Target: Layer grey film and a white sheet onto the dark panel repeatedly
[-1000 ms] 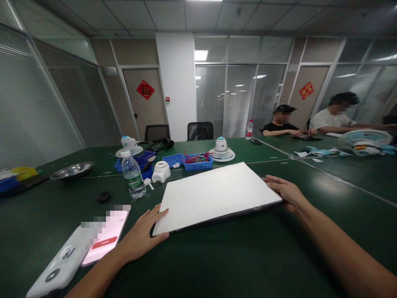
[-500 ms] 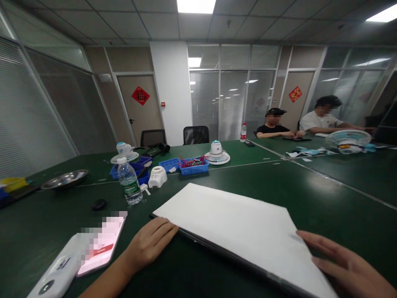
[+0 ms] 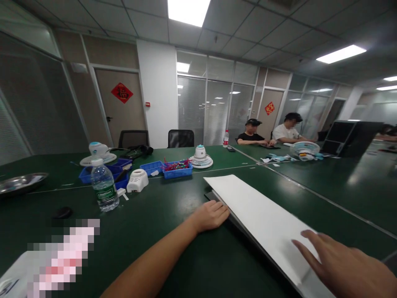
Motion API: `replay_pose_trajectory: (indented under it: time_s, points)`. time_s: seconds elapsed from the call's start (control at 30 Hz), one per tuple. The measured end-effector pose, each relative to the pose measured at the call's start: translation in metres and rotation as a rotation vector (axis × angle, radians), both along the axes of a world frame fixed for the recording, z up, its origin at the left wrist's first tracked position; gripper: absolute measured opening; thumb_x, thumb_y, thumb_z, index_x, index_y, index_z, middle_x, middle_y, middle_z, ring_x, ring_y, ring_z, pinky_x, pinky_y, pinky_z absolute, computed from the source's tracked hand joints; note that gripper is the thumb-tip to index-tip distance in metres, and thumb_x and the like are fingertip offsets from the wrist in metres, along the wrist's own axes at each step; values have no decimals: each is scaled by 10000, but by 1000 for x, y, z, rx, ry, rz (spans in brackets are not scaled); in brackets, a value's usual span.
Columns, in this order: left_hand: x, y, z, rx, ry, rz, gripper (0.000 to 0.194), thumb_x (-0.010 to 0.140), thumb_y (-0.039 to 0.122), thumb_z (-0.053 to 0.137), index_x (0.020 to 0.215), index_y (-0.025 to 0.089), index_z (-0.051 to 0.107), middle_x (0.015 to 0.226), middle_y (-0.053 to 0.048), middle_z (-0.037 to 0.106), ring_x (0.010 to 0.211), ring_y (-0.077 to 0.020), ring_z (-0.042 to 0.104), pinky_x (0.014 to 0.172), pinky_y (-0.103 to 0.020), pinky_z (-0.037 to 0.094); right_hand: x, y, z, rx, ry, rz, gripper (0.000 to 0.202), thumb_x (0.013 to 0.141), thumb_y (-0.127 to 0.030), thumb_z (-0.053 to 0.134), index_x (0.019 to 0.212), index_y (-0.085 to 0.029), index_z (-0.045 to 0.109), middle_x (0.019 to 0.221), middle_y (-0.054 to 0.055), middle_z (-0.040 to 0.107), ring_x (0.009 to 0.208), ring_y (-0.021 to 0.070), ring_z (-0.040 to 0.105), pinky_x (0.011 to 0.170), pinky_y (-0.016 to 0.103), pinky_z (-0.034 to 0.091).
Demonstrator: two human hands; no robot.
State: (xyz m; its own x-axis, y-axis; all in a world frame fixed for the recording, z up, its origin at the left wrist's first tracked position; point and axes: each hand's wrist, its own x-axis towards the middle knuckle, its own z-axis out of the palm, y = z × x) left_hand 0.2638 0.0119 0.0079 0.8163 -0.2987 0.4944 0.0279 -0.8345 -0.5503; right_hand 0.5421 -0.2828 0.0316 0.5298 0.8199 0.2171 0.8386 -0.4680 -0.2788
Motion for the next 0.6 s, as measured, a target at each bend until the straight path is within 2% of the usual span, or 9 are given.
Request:
replay_pose_trajectory:
  time_s: [0.03, 0.1, 0.13, 0.2, 0.3, 0.4, 0.5, 0.6]
  points:
    - [14, -2, 0, 5, 1, -7, 265, 1043, 155, 424, 1154, 128, 663, 1149, -136, 742, 1007, -182, 687, 738, -285, 526, -9, 16, 13, -38, -109, 56, 728, 799, -796, 466, 1223, -262, 721, 1294, 210, 630, 1100, 477, 625, 989, 731, 436]
    - [33, -7, -1, 12, -4, -18, 243, 1042, 161, 437, 1133, 125, 659, 1129, -135, 741, 948, -178, 682, 713, -286, 501, -23, 47, 26, -111, -194, 229, 809, 833, -804, 432, 1404, -256, 601, 1463, 179, 522, 1309, 434, 507, 1112, 655, 367]
    - [38, -9, -2, 15, -6, -23, 235, 1041, 165, 443, 1125, 123, 658, 1126, -133, 740, 928, -178, 679, 702, -289, 491, -26, 61, 25, -177, -168, 283, 855, 840, -814, 417, 1495, -270, 499, 1553, 153, 432, 1404, 418, 409, 1148, 645, 319]
    - [36, -11, -3, 22, -7, -29, 225, 1040, 175, 451, 1124, 126, 654, 1152, -129, 731, 928, -183, 671, 690, -297, 477, -23, 80, 12, -319, -54, 314, 911, 853, -831, 373, 1592, -303, 301, 1653, 112, 244, 1507, 387, 212, 1179, 657, 230]
    - [11, -8, -6, 34, 11, -28, 224, 1040, 195, 463, 1160, 148, 646, 1272, -126, 689, 1006, -194, 658, 703, -300, 473, 6, 94, -21, -395, 55, 276, 864, 886, -819, 304, 1604, -348, 215, 1675, 79, 106, 1527, 367, 83, 1172, 696, 156]
    - [-29, 1, -8, 30, 37, 6, 224, 1034, 202, 484, 1191, 164, 638, 1344, -123, 652, 1052, -203, 650, 764, -315, 486, 49, 98, -47, -333, 48, 227, 802, 902, -784, 311, 1589, -374, 257, 1668, 56, 117, 1526, 362, 77, 1169, 712, 102]
    - [-67, 12, -9, 5, 46, 67, 208, 1024, 201, 507, 1183, 182, 640, 1316, -110, 670, 1110, -231, 643, 883, -372, 492, 83, 101, -59, -300, 56, 179, 777, 901, -747, 341, 1569, -351, 336, 1647, 69, 217, 1513, 376, 138, 1165, 718, 125]
    - [-83, 21, -11, -20, 47, 122, 200, 1023, 185, 505, 1168, 182, 642, 1267, -100, 696, 1111, -236, 652, 911, -382, 493, 77, 105, -61, -300, 74, 175, 774, 902, -745, 332, 1566, -348, 346, 1642, 74, 233, 1508, 373, 157, 1168, 708, 151]
